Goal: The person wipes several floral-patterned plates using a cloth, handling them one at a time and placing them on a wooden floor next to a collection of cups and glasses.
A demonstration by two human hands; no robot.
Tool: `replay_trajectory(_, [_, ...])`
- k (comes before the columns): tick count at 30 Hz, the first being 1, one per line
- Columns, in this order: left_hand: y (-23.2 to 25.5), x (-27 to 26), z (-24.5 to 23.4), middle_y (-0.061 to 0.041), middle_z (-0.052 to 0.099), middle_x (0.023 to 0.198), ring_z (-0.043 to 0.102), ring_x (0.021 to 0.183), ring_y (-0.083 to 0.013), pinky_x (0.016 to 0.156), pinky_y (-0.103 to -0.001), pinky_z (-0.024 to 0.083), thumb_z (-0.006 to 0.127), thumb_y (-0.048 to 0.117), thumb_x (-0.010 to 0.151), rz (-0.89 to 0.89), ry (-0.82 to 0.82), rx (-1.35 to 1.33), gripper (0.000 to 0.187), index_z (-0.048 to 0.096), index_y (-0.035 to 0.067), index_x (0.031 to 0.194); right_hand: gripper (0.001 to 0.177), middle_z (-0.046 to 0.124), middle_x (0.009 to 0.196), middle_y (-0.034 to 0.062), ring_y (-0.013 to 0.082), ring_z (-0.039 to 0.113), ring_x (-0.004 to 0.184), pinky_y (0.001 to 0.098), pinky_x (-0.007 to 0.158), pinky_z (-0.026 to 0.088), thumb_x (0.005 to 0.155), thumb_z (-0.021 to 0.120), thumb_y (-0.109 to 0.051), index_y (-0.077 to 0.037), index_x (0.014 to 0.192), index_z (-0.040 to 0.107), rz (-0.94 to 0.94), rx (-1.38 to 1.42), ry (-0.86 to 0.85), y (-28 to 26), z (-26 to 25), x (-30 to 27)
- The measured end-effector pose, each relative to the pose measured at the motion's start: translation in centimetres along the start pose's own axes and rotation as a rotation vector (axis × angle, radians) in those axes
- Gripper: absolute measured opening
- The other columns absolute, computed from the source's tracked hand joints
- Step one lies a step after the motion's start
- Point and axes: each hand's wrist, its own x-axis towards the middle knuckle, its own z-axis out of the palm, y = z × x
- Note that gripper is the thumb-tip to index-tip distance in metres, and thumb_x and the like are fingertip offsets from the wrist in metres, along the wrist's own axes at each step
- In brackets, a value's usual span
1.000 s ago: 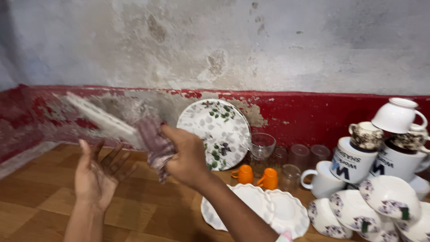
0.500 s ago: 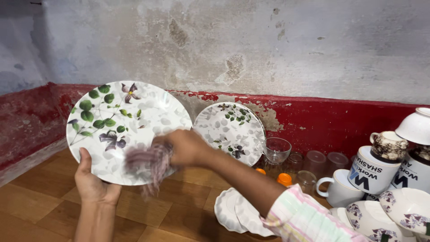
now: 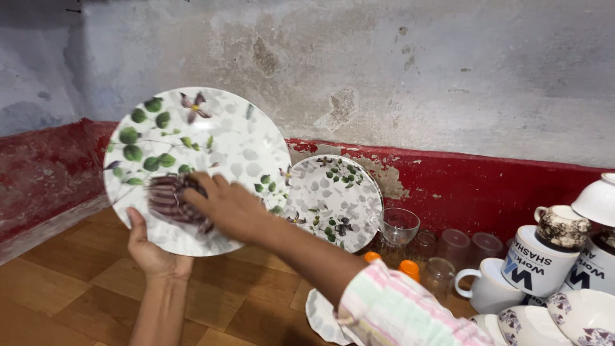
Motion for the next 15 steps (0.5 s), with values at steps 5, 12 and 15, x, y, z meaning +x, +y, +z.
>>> replay_trajectory(5, [1.1, -0.4, 1.0, -0.008, 0.050, 0.158, 0.052, 0.145, -0.0274, 0.122, -0.047, 0.043, 0.043, 0.050, 0.106, 0.118, 0.056, 0.032, 0.065, 0.040, 0.010, 0.157, 0.054, 0.047, 0.142, 0.0177, 0.0316, 0.055, 0.124, 0.0475, 0.094, 0.056, 0.092, 0.065, -0.019, -0.024, 0.143, 0.049, 0.173, -0.317, 0.194, 6.1, -3.0, -0.6])
replay_trajectory(12, [0.2, 1.5, -2.5, -0.010, 0.046, 0.162, 0.048, 0.150, -0.0292, 0.128, -0.048, 0.041, 0.044, 0.051, 0.108, 0.189, 0.040, -0.059, 0.068, 0.037, 0.010, 0.162, 0.079, 0.046, 0.135, 0.0274, 0.0394, 0.049, 0.123, 0.0461, 0.088, 0.056, 0.085, 0.068, -0.036, 0.004, 0.147, 0.037, 0.283, 0.010, -0.263, -2.2, -4.6, -5.0])
replay_trajectory(15, [0.0, 2.9, -4.8, -0.013, 0.049, 0.163, 0.050, 0.151, -0.0312, 0.124, -0.048, 0.040, 0.045, 0.049, 0.108, 0.197, 0.108, -0.117, 0.066, 0.039, 0.008, 0.160, 0.070, 0.049, 0.139, 0.0228, 0.0360, 0.051, 0.126, 0.0452, 0.090, 0.054, 0.085, 0.069, -0.027, -0.009, 0.148, 0.043, 0.053, 0.031, -0.179, -2.4, -4.0, -6.4])
